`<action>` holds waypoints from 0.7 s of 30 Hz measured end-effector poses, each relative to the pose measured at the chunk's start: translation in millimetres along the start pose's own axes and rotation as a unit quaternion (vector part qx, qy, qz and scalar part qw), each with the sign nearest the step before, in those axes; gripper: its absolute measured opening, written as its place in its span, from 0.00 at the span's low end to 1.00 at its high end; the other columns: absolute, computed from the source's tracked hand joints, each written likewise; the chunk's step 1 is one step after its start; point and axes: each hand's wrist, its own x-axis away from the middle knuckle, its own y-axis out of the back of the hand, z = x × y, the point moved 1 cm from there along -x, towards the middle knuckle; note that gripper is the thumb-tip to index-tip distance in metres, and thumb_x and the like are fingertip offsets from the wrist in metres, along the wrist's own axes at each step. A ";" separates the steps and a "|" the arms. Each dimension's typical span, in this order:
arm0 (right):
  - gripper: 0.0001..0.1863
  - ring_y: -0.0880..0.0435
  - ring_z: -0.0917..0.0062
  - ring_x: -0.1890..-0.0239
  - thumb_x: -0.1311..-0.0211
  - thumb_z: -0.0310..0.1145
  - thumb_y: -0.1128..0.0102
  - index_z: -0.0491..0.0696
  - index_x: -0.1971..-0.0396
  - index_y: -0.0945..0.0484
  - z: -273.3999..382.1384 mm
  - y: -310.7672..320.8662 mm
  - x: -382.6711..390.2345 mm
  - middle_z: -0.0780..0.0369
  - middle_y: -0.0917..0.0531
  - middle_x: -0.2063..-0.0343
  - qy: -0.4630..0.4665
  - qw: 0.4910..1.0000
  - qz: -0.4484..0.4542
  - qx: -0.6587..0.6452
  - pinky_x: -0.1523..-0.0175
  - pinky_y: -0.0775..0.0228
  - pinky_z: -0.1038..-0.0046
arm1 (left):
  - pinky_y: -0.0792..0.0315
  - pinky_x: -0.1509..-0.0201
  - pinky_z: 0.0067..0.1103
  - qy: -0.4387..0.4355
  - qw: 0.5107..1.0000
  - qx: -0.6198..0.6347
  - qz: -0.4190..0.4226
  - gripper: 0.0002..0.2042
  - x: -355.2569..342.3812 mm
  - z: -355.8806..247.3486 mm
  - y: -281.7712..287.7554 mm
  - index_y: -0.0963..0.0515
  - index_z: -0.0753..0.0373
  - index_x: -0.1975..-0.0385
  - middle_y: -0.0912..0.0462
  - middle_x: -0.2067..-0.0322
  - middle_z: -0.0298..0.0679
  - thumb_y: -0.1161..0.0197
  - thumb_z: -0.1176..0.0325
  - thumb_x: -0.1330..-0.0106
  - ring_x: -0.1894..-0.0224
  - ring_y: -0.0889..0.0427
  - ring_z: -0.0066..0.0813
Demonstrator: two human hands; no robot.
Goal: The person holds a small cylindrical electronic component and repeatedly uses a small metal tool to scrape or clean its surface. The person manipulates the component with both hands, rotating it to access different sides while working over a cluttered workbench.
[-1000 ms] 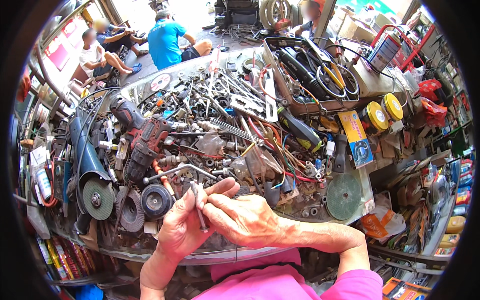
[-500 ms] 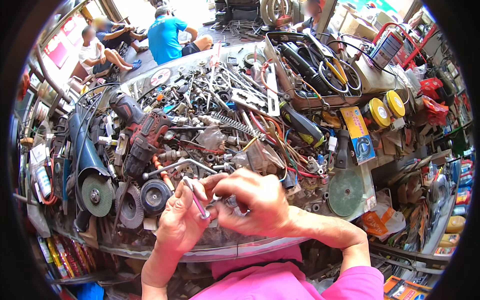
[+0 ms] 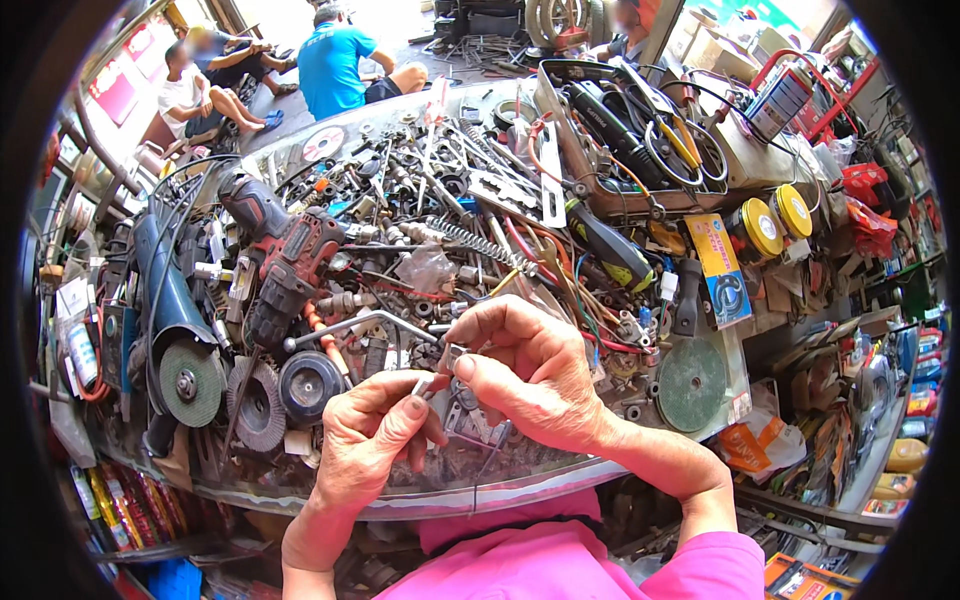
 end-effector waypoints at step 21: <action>0.14 0.23 0.84 0.77 0.48 0.22 0.33 0.43 0.59 0.19 9.3 4.7 -4.3 0.61 0.20 0.70 0.223 0.906 0.122 0.337 0.75 0.34 0.83 | 0.30 0.66 0.16 -0.164 0.970 -0.178 -0.035 0.11 -5.9 4.6 8.0 0.17 0.65 0.58 0.20 0.70 0.36 0.32 0.77 0.40 0.68 0.24 0.19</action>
